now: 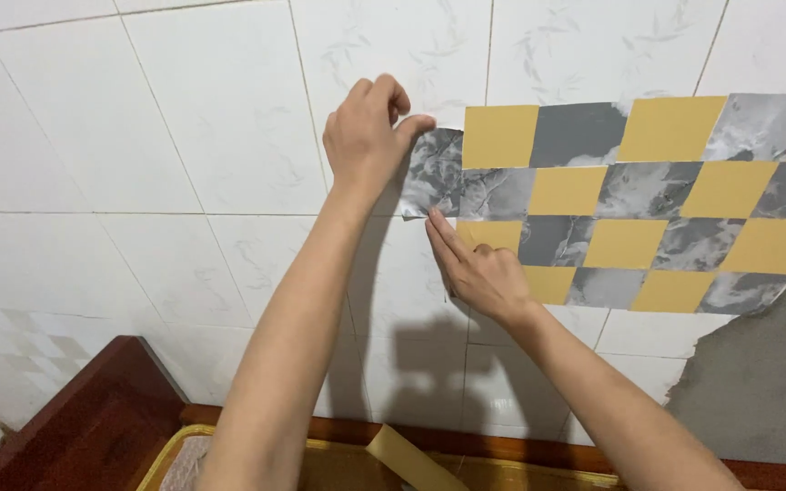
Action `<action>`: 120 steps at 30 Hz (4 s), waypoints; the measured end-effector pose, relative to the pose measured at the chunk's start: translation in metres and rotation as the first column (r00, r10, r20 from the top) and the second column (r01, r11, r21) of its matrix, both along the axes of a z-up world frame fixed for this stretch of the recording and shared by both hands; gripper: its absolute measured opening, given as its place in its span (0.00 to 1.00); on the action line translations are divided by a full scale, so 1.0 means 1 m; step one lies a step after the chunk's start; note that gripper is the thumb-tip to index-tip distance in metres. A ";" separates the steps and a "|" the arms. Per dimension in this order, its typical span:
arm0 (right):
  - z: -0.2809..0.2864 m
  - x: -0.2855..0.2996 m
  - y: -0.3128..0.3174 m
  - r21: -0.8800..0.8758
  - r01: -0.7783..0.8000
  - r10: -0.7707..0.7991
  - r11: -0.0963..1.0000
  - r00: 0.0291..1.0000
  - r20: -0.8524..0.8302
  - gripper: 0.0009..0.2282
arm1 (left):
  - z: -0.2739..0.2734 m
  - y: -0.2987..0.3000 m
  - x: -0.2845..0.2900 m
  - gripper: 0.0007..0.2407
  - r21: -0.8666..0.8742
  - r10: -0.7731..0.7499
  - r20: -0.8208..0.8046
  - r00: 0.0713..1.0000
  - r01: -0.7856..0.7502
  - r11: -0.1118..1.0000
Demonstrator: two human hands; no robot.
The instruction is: Cutting and applying decorative vinyl wrap squares to wall tiles to create a pattern.
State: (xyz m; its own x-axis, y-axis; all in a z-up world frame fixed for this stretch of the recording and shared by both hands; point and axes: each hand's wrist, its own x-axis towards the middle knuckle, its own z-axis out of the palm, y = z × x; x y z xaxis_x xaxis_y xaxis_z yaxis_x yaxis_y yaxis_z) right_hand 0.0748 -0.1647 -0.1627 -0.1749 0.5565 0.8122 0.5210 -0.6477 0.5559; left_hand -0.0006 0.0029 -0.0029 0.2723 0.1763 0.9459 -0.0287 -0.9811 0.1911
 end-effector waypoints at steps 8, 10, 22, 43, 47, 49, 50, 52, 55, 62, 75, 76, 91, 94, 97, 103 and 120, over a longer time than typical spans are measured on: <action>0.012 -0.004 -0.014 -0.065 -0.064 0.062 0.996 0.998 -0.023 0.29 | -0.113 0.027 0.021 0.10 0.500 -0.013 0.305 0.952 -0.149 0.853; 0.014 0.007 -0.016 -0.018 -0.071 0.071 0.997 0.997 -0.023 0.27 | -0.125 0.020 0.005 0.13 0.372 -0.039 0.243 0.969 -0.056 0.927; 0.023 0.002 -0.028 0.037 0.023 -0.027 0.999 0.993 0.111 0.27 | -0.125 -0.036 -0.011 0.14 -0.816 -0.260 0.243 0.935 0.342 0.466; 0.031 0.011 -0.032 -0.072 0.055 -0.044 0.996 0.988 0.150 0.27 | -0.119 -0.036 -0.013 0.17 -0.838 -0.193 0.175 0.965 0.249 0.485; 0.045 0.018 -0.037 -0.160 0.030 -0.003 0.987 0.985 0.171 0.25 | -0.120 -0.037 -0.017 0.13 -0.813 -0.220 0.153 0.963 0.250 0.526; 0.051 0.018 -0.038 -0.198 0.038 -0.010 0.980 0.990 0.140 0.26 | -0.125 -0.032 -0.011 0.13 -0.804 -0.230 0.169 0.958 0.269 0.530; 0.055 0.017 -0.038 -0.234 0.047 -0.021 0.971 0.994 0.110 0.28 | -0.128 -0.030 -0.008 0.14 -0.794 -0.243 0.184 0.952 0.290 0.534; 0.056 0.027 -0.037 -0.227 0.026 0.011 0.974 0.987 0.161 0.29 | -0.133 -0.027 -0.003 0.13 -0.766 -0.249 0.198 0.948 0.308 0.564; 0.059 0.030 -0.036 -0.220 0.008 0.036 0.976 0.979 0.200 0.30 | -0.135 -0.027 0.000 0.12 -0.733 -0.288 0.243 0.926 0.370 0.571; 0.060 0.026 -0.037 -0.154 0.020 0.031 0.988 0.945 0.324 0.29 | -0.130 -0.037 -0.009 0.18 -0.696 -0.373 0.306 0.876 0.474 0.540; 0.049 0.026 -0.027 -0.140 0.067 -0.025 0.988 0.958 0.285 0.23 | -0.120 -0.021 -0.013 0.15 -0.535 -0.225 0.160 0.961 0.276 0.798; 0.045 0.027 -0.023 -0.143 0.090 -0.048 0.986 0.961 0.272 0.23 | -0.120 -0.019 -0.015 0.16 -0.547 -0.211 0.139 0.967 0.253 0.798; 0.036 0.023 -0.008 -0.135 0.122 -0.079 0.983 0.954 0.289 0.24 | -0.153 -0.001 -0.007 0.10 0.298 0.010 0.113 0.994 -0.044 0.953; 0.037 0.021 -0.013 -0.124 0.114 -0.073 0.986 0.954 0.291 0.22 | -0.179 0.017 0.000 0.22 0.532 0.060 0.044 0.997 -0.075 0.844; 0.031 0.023 -0.021 -0.127 0.108 -0.069 0.986 0.959 0.274 0.22 | -0.191 0.023 -0.015 0.25 0.574 0.178 -0.016 0.984 -0.137 0.807; 0.037 0.024 -0.032 -0.126 0.076 -0.037 0.989 0.957 0.288 0.23 | -0.195 0.026 -0.027 0.25 0.528 0.312 -0.061 0.948 -0.235 0.816; 0.050 -0.061 -0.052 0.018 -0.127 0.111 0.992 0.773 -0.625 0.27 | -0.143 -0.045 -0.094 0.19 -0.390 -0.611 -0.529 0.589 0.471 0.791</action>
